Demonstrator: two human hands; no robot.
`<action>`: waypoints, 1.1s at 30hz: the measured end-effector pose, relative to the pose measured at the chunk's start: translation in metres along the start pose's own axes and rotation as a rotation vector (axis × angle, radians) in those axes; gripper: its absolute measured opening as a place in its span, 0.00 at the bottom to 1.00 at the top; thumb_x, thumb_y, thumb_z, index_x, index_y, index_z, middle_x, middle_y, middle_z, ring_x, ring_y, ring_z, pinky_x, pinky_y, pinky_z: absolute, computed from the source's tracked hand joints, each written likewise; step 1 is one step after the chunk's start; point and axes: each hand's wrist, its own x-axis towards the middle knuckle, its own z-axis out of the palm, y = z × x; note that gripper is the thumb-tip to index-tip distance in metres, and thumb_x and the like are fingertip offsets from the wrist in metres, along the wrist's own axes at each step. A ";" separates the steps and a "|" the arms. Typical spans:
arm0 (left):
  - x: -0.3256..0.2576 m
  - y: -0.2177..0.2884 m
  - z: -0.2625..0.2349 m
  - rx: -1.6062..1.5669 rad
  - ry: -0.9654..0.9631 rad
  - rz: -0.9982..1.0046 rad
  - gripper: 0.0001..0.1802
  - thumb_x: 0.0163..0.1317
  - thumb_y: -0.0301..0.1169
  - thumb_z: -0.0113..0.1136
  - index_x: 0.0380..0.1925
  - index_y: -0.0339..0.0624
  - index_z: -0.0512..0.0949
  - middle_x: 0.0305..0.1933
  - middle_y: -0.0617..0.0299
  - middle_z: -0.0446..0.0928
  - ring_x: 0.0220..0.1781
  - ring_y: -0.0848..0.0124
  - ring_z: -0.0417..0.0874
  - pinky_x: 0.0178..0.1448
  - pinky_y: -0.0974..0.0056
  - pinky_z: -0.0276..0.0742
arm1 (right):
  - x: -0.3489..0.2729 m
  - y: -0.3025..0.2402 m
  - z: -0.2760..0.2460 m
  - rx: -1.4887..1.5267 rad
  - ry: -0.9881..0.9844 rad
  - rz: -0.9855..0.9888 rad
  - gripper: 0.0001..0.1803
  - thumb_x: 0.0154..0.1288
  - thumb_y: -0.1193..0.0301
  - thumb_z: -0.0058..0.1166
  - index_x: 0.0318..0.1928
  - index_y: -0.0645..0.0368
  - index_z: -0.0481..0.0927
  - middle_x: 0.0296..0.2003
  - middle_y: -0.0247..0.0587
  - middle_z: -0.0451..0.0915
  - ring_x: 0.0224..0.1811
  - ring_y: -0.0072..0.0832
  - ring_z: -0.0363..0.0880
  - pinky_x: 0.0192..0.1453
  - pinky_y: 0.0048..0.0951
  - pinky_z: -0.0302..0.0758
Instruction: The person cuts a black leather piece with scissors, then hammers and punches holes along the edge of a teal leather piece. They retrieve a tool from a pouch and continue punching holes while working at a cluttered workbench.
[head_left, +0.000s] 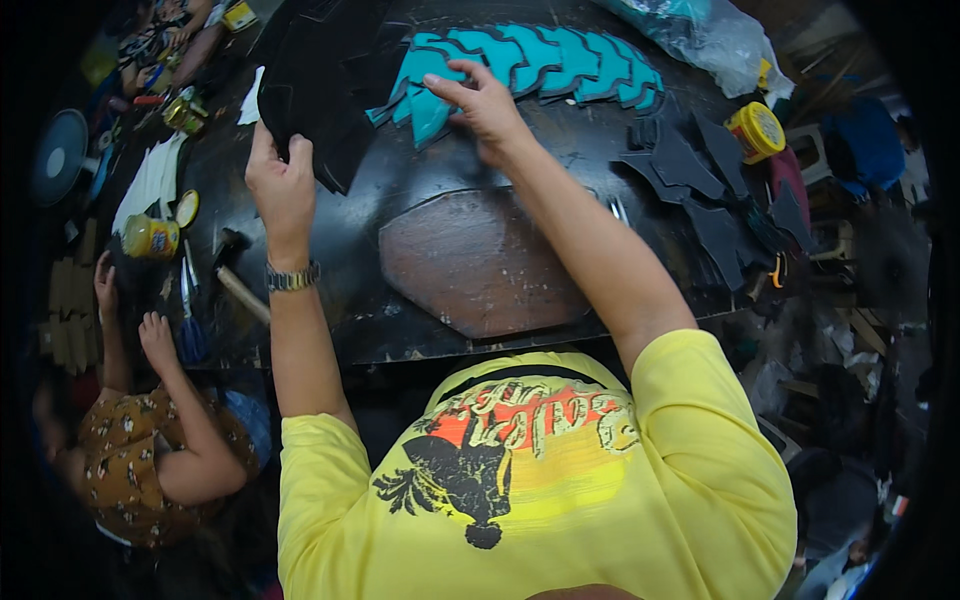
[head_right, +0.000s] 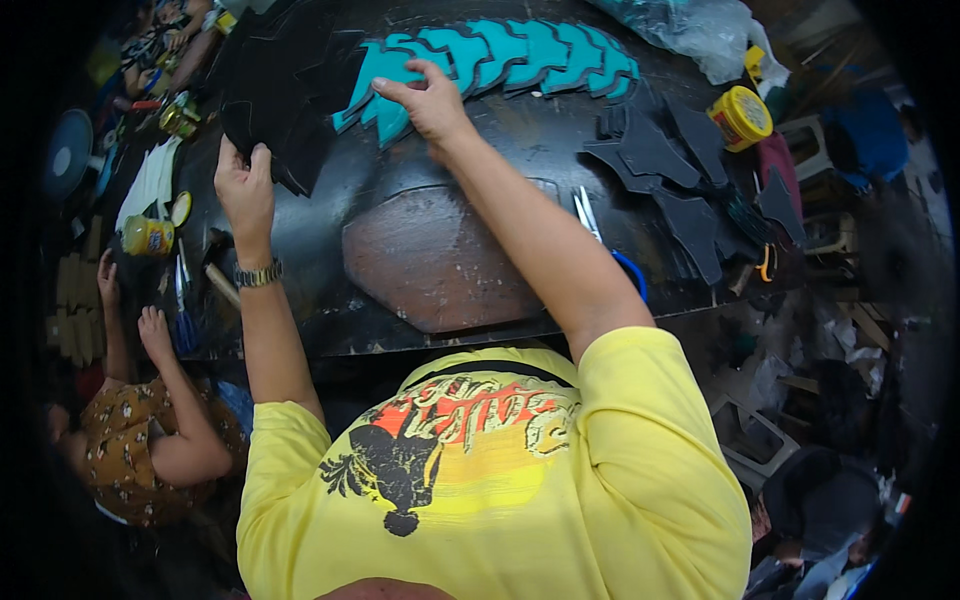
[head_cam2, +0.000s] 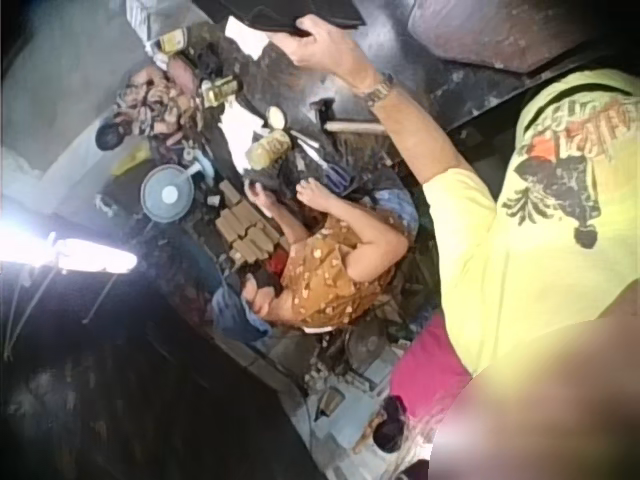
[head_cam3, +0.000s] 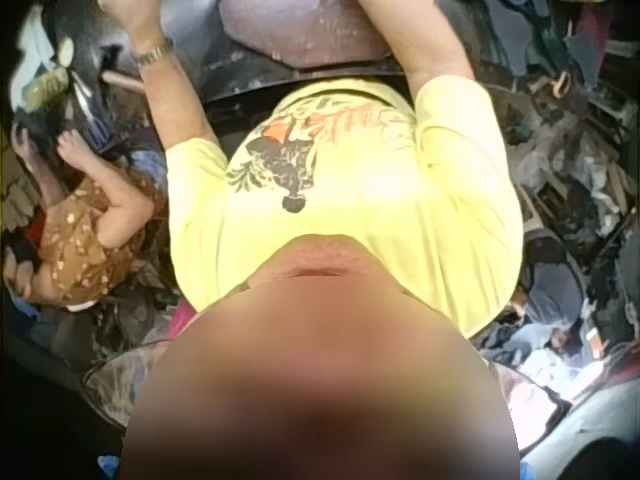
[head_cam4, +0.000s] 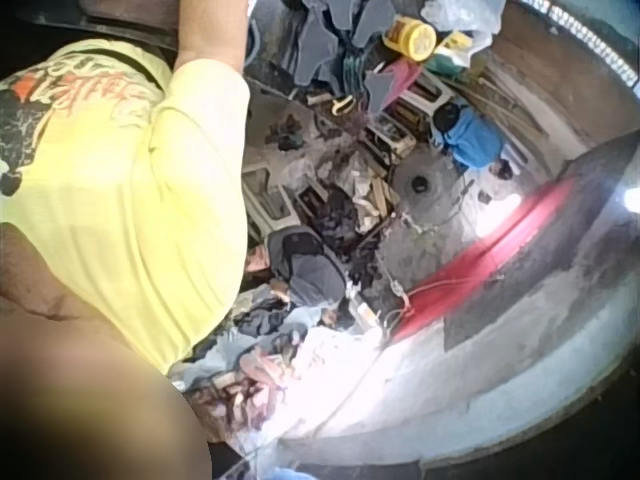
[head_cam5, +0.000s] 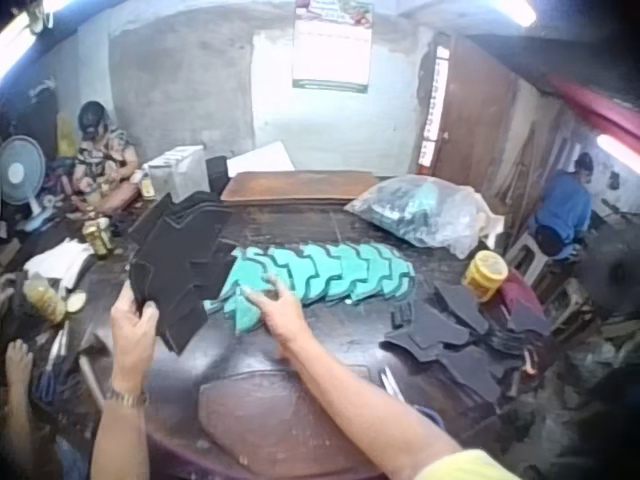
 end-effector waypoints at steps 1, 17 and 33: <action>-0.008 0.007 0.011 -0.053 -0.027 -0.014 0.24 0.67 0.19 0.56 0.64 0.30 0.76 0.54 0.50 0.86 0.53 0.69 0.86 0.59 0.64 0.79 | -0.012 -0.004 -0.001 0.318 -0.060 0.155 0.44 0.63 0.48 0.71 0.72 0.54 0.67 0.58 0.45 0.74 0.59 0.36 0.76 0.61 0.44 0.76; -0.037 0.061 0.161 0.426 -0.351 0.646 0.33 0.64 0.21 0.54 0.69 0.61 0.75 0.63 0.51 0.80 0.56 0.55 0.87 0.56 0.58 0.85 | -0.044 -0.066 -0.147 0.858 0.403 0.153 0.36 0.81 0.40 0.36 0.70 0.57 0.71 0.67 0.49 0.76 0.70 0.50 0.74 0.74 0.65 0.67; -0.016 -0.004 0.108 0.186 -0.512 0.208 0.16 0.66 0.32 0.67 0.53 0.44 0.85 0.57 0.51 0.84 0.59 0.54 0.85 0.62 0.56 0.80 | -0.039 -0.024 -0.169 -0.600 0.716 -0.354 0.43 0.66 0.63 0.66 0.77 0.64 0.61 0.75 0.62 0.62 0.77 0.53 0.63 0.78 0.45 0.61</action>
